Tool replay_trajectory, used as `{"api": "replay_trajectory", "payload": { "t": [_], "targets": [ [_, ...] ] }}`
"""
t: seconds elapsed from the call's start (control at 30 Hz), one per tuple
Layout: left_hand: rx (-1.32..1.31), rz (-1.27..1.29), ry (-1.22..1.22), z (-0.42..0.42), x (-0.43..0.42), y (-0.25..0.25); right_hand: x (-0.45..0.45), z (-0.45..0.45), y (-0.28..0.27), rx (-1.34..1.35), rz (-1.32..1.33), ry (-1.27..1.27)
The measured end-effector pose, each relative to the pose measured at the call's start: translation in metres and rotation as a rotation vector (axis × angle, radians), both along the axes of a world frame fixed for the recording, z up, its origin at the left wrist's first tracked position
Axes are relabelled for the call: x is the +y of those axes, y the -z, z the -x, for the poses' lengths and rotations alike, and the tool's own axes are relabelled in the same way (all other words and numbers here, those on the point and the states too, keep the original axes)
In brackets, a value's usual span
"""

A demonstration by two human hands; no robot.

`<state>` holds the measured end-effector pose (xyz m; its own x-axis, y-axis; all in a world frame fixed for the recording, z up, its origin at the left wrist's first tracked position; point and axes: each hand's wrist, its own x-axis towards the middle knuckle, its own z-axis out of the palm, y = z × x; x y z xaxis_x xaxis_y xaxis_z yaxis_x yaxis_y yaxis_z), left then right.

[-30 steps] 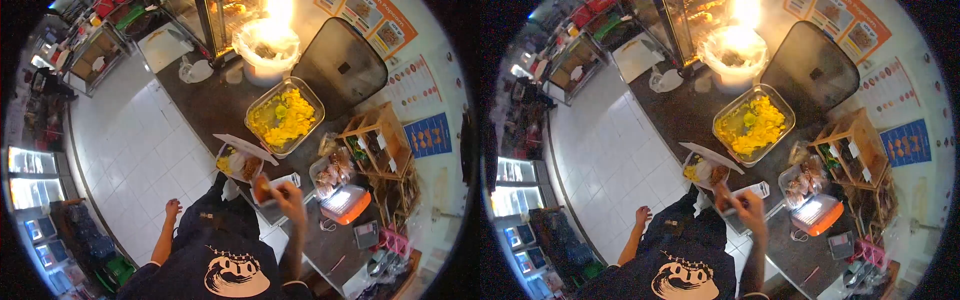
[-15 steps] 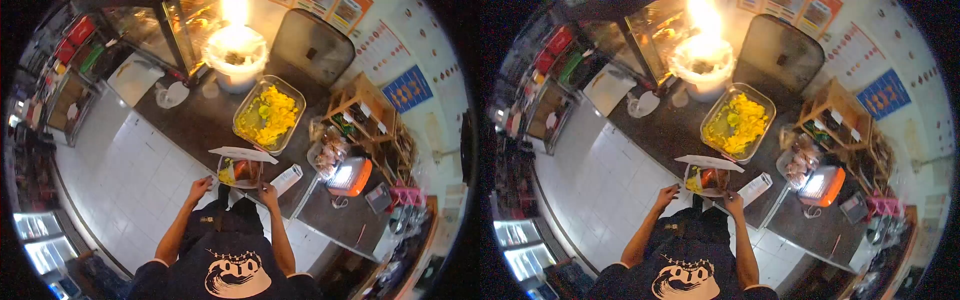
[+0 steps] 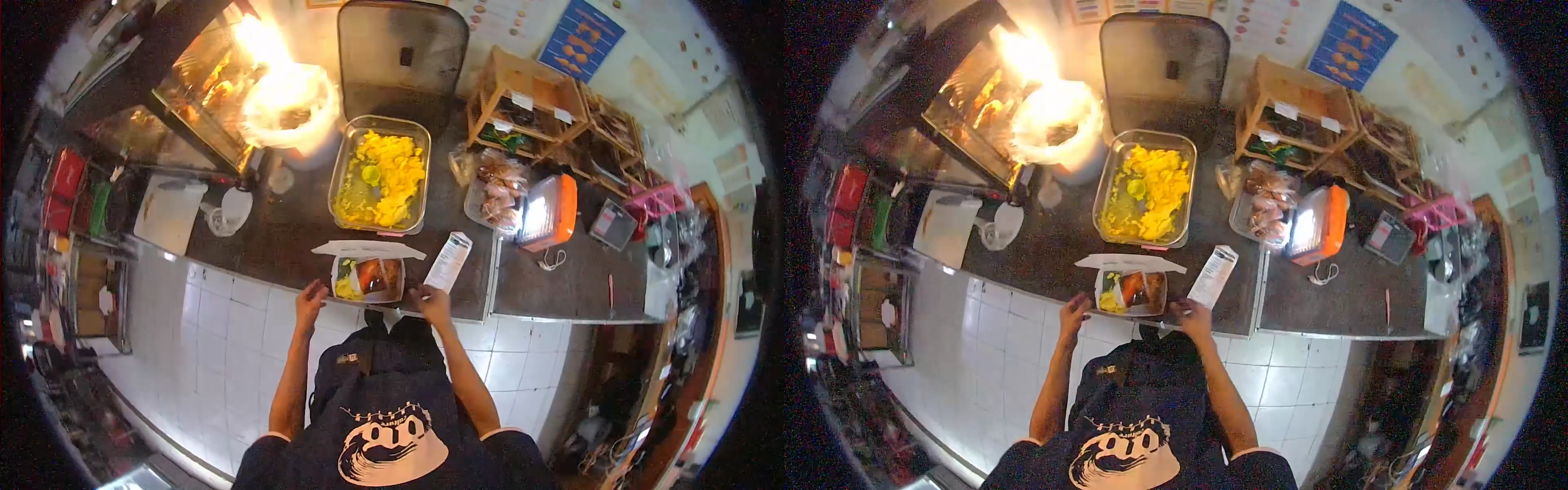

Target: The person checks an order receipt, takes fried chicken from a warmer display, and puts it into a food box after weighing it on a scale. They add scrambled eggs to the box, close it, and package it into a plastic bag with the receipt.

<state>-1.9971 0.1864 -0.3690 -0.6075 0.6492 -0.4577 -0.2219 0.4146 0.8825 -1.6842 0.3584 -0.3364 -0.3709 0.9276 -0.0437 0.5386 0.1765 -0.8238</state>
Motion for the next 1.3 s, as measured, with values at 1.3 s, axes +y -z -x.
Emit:
{"api": "replay_trajectory", "payload": {
  "t": [1.3],
  "targets": [
    [0.803,-0.229,0.798,-0.227,0.159,0.030,-0.059,-0.332,0.020,-0.107,0.153,0.938]
  ]
}}
